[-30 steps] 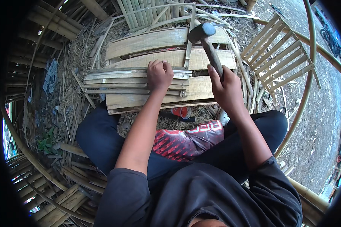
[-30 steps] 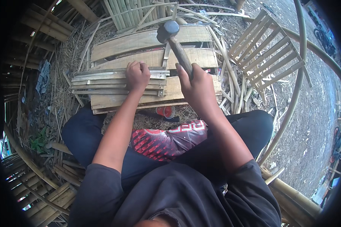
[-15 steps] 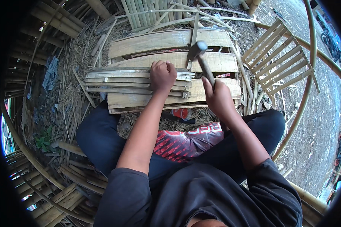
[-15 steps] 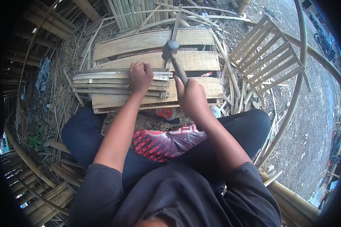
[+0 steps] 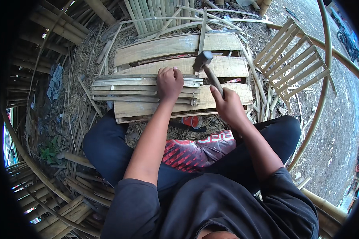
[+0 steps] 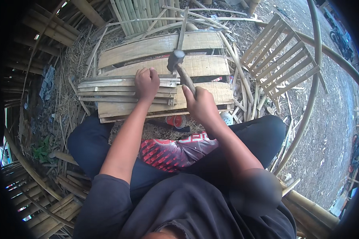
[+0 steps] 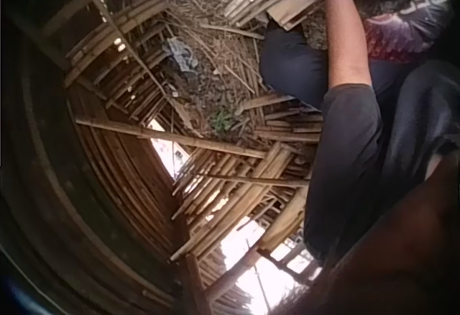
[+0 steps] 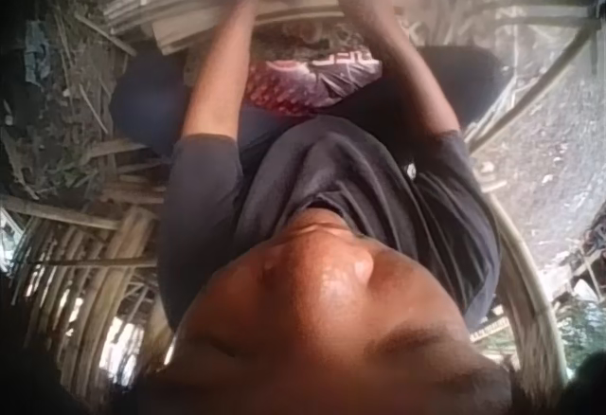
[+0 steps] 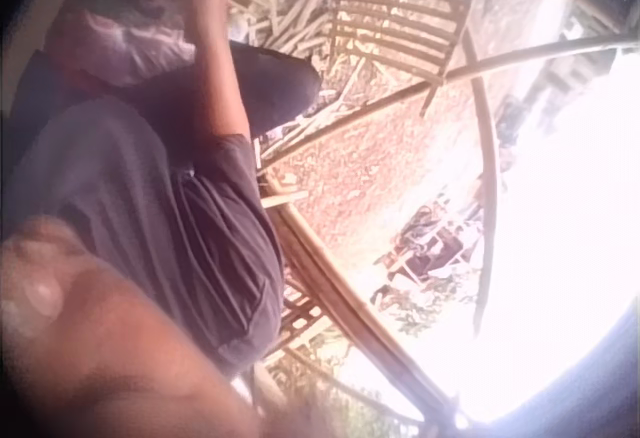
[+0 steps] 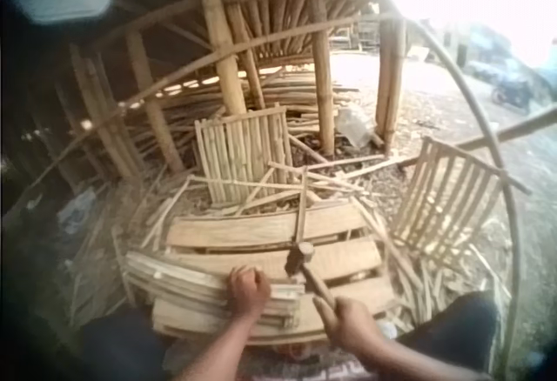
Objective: The person constructs bamboo furniture by aligning thin strips of wood and nailing them together using a hammer.
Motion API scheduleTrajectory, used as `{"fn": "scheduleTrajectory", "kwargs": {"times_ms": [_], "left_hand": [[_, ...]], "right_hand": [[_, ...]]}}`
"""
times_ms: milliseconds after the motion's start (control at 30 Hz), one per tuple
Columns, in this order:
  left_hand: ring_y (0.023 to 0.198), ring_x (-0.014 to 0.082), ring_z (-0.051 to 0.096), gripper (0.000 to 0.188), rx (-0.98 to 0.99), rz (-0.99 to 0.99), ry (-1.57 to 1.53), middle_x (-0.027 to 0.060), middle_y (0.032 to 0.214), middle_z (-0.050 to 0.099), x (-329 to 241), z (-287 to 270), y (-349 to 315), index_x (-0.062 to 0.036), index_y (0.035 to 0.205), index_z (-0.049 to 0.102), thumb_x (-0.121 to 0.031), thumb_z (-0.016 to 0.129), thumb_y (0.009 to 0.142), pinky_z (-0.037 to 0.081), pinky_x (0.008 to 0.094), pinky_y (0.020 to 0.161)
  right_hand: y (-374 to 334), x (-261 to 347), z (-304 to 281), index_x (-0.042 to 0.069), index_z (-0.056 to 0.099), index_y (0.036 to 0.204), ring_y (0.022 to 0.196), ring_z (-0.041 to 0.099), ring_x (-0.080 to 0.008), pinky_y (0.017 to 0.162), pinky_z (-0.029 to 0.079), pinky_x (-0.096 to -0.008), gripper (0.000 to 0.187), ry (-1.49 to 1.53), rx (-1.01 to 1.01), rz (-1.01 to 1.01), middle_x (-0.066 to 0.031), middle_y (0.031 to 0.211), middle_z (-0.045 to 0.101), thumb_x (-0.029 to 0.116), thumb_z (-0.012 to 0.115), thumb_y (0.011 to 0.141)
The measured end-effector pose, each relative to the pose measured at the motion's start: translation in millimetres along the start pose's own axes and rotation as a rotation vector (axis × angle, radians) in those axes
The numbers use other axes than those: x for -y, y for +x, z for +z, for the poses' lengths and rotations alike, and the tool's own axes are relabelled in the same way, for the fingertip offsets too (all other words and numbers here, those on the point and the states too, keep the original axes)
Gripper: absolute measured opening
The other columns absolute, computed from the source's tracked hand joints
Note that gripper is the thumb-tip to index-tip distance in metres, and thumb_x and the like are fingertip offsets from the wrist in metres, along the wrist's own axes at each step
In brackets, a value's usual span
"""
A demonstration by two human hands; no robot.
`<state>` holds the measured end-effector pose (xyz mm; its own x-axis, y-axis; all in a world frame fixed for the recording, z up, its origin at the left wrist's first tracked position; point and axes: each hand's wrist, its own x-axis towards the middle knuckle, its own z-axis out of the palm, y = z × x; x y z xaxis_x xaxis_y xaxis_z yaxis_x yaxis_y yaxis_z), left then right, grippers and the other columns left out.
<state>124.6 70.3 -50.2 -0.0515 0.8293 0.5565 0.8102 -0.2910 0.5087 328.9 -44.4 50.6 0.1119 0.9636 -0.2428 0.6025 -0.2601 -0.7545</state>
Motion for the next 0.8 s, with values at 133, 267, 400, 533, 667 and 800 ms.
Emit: {"fn": "scheduleTrajectory", "kwargs": {"times_ms": [133,267,400,533,667,800], "left_hand": [[0.074,0.0386,0.059,0.035,-0.024,-0.042,-0.021,0.0166,0.069,0.061,0.8,-4.3,0.0,-0.0015,0.060,0.058,-0.013,0.058,0.093,0.049,0.0499,0.072],[0.074,0.0384,0.060,0.035,-0.036,-0.018,-0.050,0.0166,0.069,0.061,-6.1,1.7,-0.3,-0.0018,0.060,0.058,-0.013,0.057,0.094,0.049,0.0496,0.073],[0.074,0.0378,0.060,0.035,-0.032,-0.009,-0.042,0.0163,0.068,0.061,-0.3,0.6,-2.0,-0.0021,0.061,0.058,-0.014,0.057,0.094,0.050,0.0490,0.073],[0.074,0.0376,0.060,0.035,-0.047,-0.071,-0.009,0.0161,0.068,0.061,3.1,-2.2,-4.0,-0.0025,0.060,0.058,-0.014,0.056,0.094,0.050,0.0492,0.073],[0.074,0.0374,0.060,0.035,-0.031,-0.039,-0.019,0.0160,0.067,0.061,-1.0,1.5,-2.1,-0.0027,0.060,0.057,-0.014,0.056,0.094,0.050,0.0492,0.073],[0.075,0.0375,0.060,0.035,-0.046,0.009,-0.024,0.0161,0.067,0.061,0.2,2.5,0.0,-0.0029,0.060,0.057,-0.014,0.056,0.094,0.050,0.0493,0.073]], "right_hand": [[-1.3,20.7,-20.7,-0.007,0.059,0.082,0.048,0.051,-0.0262,0.052,0.042,-0.0448,0.052,0.162,-0.213,-0.146,-0.0197,0.058,0.056,0.039,0.059,0.107],[1.6,-3.3,-4.0,-0.009,0.063,0.086,0.059,0.065,-0.0400,0.059,0.048,-0.0494,0.055,0.082,-0.172,-0.027,-0.0263,0.064,0.063,0.041,0.059,0.106],[-1.5,-10.4,-1.4,-0.009,0.065,0.085,0.066,0.067,-0.0427,0.065,0.050,-0.0522,0.056,-0.008,-0.062,0.012,-0.0279,0.068,0.064,0.043,0.058,0.106],[-5.7,14.6,-23.7,-0.006,0.061,0.087,0.050,0.051,-0.0180,0.050,0.041,-0.0406,0.047,0.217,-0.241,-0.103,-0.0130,0.057,0.053,0.036,0.057,0.109],[-3.8,-3.2,-1.1,-0.008,0.063,0.088,0.061,0.066,-0.0428,0.060,0.048,-0.0499,0.051,0.074,-0.190,-0.051,-0.0255,0.065,0.063,0.039,0.059,0.106],[-2.9,-14.8,11.6,-0.010,0.063,0.085,0.064,0.064,-0.0474,0.064,0.049,-0.0527,0.055,0.037,-0.075,-0.006,-0.0303,0.071,0.064,0.041,0.061,0.105]]}}
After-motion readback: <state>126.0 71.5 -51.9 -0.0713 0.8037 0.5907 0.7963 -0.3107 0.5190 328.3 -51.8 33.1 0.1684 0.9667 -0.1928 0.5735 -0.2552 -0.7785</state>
